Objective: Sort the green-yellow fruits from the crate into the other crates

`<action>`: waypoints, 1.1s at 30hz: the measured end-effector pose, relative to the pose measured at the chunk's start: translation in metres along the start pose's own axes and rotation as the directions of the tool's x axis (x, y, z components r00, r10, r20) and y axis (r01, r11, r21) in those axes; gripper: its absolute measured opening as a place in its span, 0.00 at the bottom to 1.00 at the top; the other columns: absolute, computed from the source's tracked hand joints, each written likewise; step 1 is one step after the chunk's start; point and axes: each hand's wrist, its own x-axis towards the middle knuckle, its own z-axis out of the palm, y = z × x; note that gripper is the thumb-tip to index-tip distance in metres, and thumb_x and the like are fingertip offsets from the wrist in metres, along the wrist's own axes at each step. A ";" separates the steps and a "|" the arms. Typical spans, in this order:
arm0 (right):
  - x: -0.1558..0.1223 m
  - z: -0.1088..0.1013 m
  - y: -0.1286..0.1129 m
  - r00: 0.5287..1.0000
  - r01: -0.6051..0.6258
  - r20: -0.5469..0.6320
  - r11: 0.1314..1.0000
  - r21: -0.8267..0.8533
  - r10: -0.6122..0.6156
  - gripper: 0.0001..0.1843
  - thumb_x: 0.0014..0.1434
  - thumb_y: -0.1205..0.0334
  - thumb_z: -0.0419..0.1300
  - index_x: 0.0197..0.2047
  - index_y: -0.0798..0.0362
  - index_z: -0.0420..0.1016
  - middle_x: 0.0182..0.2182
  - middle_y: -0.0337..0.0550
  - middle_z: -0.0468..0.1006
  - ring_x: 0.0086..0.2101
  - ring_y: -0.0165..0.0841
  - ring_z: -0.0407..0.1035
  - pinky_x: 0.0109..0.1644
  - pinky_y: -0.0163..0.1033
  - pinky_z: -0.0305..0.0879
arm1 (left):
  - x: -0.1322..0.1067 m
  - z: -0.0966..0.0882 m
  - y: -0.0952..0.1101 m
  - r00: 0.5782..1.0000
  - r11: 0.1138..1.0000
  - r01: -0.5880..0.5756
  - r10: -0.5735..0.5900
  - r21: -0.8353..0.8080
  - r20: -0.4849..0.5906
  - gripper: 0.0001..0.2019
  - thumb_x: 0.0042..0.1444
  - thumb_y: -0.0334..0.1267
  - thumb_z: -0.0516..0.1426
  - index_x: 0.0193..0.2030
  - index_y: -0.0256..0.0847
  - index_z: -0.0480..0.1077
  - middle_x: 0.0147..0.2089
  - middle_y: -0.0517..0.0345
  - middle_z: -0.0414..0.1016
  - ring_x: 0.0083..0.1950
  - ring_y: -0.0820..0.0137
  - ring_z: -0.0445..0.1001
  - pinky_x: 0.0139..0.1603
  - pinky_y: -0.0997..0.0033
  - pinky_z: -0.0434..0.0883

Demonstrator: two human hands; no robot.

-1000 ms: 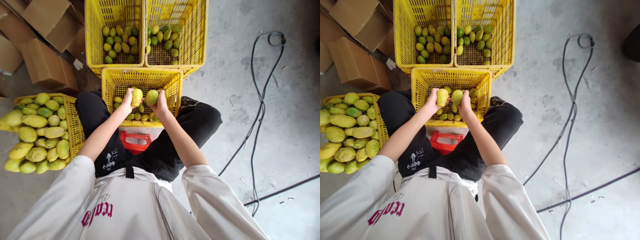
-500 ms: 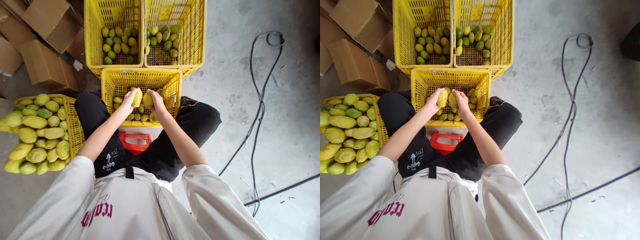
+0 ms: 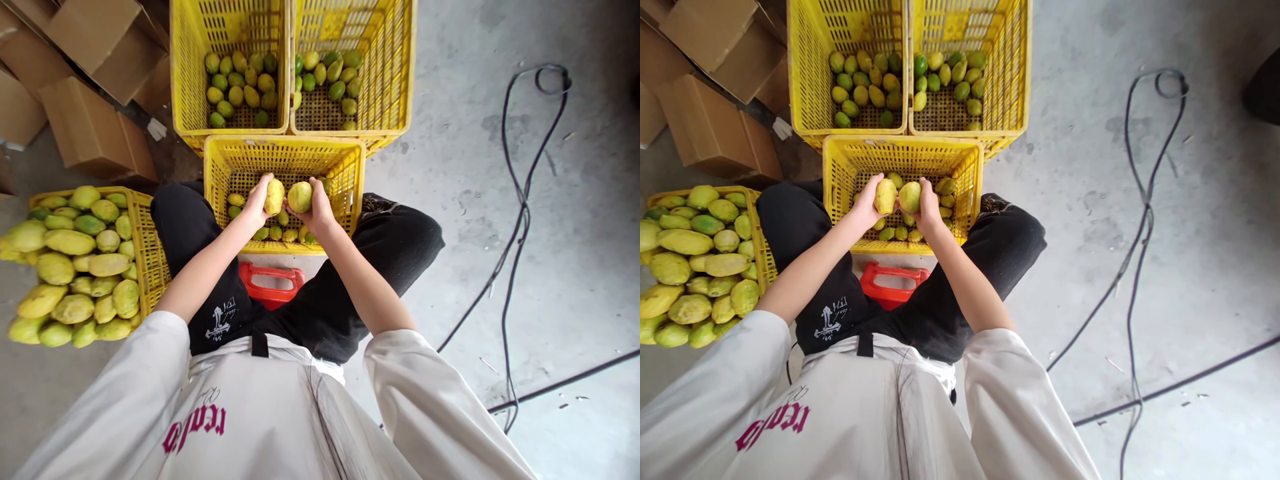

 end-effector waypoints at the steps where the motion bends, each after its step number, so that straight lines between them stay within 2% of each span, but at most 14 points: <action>1: -0.002 0.000 -0.001 1.000 0.010 0.013 1.000 -0.002 -0.010 0.27 0.63 0.30 0.65 0.39 0.47 0.71 0.30 0.40 0.77 0.38 0.40 0.82 0.38 0.43 0.83 | -0.002 0.001 0.001 1.000 1.000 -0.011 0.012 0.027 -0.015 0.15 0.61 0.52 0.70 0.36 0.45 0.74 0.26 0.57 0.77 0.34 0.64 0.81 0.36 0.67 0.78; 4: -0.007 0.000 -0.003 0.996 0.084 0.019 0.996 -0.021 -0.084 0.28 0.58 0.32 0.71 0.41 0.46 0.70 0.33 0.38 0.77 0.41 0.38 0.81 0.40 0.41 0.83 | -0.010 0.004 0.002 0.998 0.997 -0.038 0.041 0.074 -0.042 0.13 0.61 0.43 0.71 0.36 0.44 0.72 0.26 0.61 0.77 0.29 0.71 0.77 0.34 0.70 0.75; 8: -0.010 -0.003 -0.003 0.985 0.172 -0.007 0.984 -0.042 -0.173 0.28 0.52 0.38 0.77 0.42 0.45 0.70 0.40 0.37 0.77 0.46 0.36 0.78 0.44 0.39 0.83 | -0.014 0.005 0.004 0.996 0.995 -0.076 0.079 0.057 -0.051 0.12 0.61 0.33 0.71 0.37 0.45 0.70 0.28 0.64 0.77 0.30 0.73 0.76 0.34 0.72 0.75; 10: -0.009 -0.004 -0.001 0.983 0.181 0.005 0.983 -0.040 -0.181 0.26 0.53 0.40 0.76 0.42 0.45 0.70 0.42 0.36 0.77 0.48 0.35 0.76 0.46 0.39 0.82 | -0.014 0.005 0.005 0.994 0.995 -0.092 0.095 0.049 -0.060 0.11 0.62 0.35 0.71 0.37 0.45 0.71 0.27 0.64 0.76 0.32 0.71 0.77 0.34 0.73 0.75; 12: -0.006 -0.004 0.000 0.986 0.165 0.016 0.986 -0.023 -0.165 0.24 0.55 0.41 0.74 0.42 0.45 0.71 0.42 0.37 0.77 0.49 0.36 0.76 0.48 0.40 0.82 | -0.013 0.006 0.007 0.995 0.996 -0.072 0.075 0.044 -0.072 0.11 0.63 0.41 0.70 0.37 0.45 0.73 0.26 0.62 0.75 0.32 0.69 0.78 0.34 0.72 0.75; 15: -0.001 -0.003 0.000 0.995 0.100 0.006 0.995 0.008 -0.100 0.22 0.57 0.39 0.72 0.40 0.46 0.71 0.39 0.38 0.76 0.45 0.37 0.77 0.46 0.43 0.82 | -0.011 0.007 0.010 0.993 1.000 -0.022 0.024 0.019 -0.115 0.14 0.68 0.50 0.66 0.36 0.45 0.73 0.24 0.60 0.74 0.29 0.68 0.78 0.30 0.72 0.75; 18: 0.003 -0.003 -0.001 1.000 0.027 -0.014 1.000 0.007 -0.026 0.21 0.60 0.39 0.69 0.39 0.46 0.71 0.36 0.38 0.75 0.40 0.37 0.77 0.43 0.45 0.82 | -0.008 0.008 0.009 0.992 1.000 -0.005 0.003 -0.019 -0.127 0.14 0.73 0.50 0.60 0.37 0.45 0.72 0.24 0.59 0.74 0.27 0.68 0.77 0.29 0.73 0.75; 21: 0.005 -0.004 -0.002 0.999 0.005 -0.037 1.000 -0.011 -0.005 0.19 0.63 0.39 0.65 0.39 0.46 0.73 0.34 0.39 0.76 0.38 0.38 0.77 0.41 0.44 0.82 | -0.004 0.007 0.006 0.993 0.999 0.018 -0.021 -0.029 -0.117 0.15 0.75 0.50 0.56 0.40 0.44 0.72 0.24 0.59 0.75 0.27 0.67 0.79 0.31 0.71 0.76; 25: 0.008 -0.004 0.000 0.997 0.016 -0.079 0.999 -0.042 -0.019 0.23 0.66 0.34 0.59 0.39 0.46 0.74 0.31 0.40 0.77 0.38 0.39 0.78 0.36 0.41 0.78 | -0.002 0.004 0.003 0.997 1.000 0.020 -0.018 0.015 -0.081 0.18 0.67 0.57 0.64 0.39 0.44 0.74 0.24 0.58 0.76 0.30 0.65 0.81 0.34 0.68 0.78; 27: 0.008 -0.003 0.001 0.995 0.022 -0.092 0.999 -0.044 -0.026 0.25 0.65 0.31 0.59 0.39 0.45 0.73 0.30 0.39 0.76 0.37 0.39 0.78 0.35 0.39 0.77 | -0.003 0.003 0.003 0.999 0.999 -0.011 0.013 0.050 -0.046 0.18 0.61 0.55 0.71 0.38 0.45 0.74 0.25 0.59 0.77 0.31 0.66 0.81 0.36 0.68 0.78; 29: 0.005 -0.002 0.000 0.996 0.046 -0.080 0.998 -0.045 -0.049 0.27 0.64 0.29 0.60 0.40 0.45 0.73 0.30 0.39 0.76 0.38 0.39 0.78 0.35 0.38 0.76 | -0.006 0.002 0.004 0.999 0.997 -0.034 0.036 0.075 -0.019 0.17 0.57 0.49 0.74 0.37 0.44 0.73 0.27 0.59 0.79 0.32 0.68 0.79 0.38 0.67 0.78; 31: 0.000 -0.001 -0.002 0.995 0.080 -0.047 0.995 -0.060 -0.083 0.27 0.62 0.29 0.63 0.42 0.46 0.74 0.31 0.38 0.76 0.39 0.38 0.78 0.37 0.38 0.75 | -0.009 0.002 0.004 0.999 0.995 -0.044 0.045 0.088 -0.005 0.14 0.58 0.42 0.74 0.36 0.44 0.73 0.28 0.59 0.79 0.33 0.68 0.79 0.40 0.66 0.78; 33: -0.005 -0.001 -0.005 0.994 0.103 -0.016 0.991 -0.089 -0.104 0.26 0.60 0.31 0.67 0.44 0.46 0.75 0.32 0.37 0.76 0.41 0.38 0.78 0.39 0.38 0.75 | -0.011 0.003 0.005 0.999 0.995 -0.053 0.054 0.088 -0.010 0.12 0.60 0.39 0.72 0.36 0.44 0.73 0.28 0.59 0.79 0.34 0.67 0.79 0.41 0.65 0.79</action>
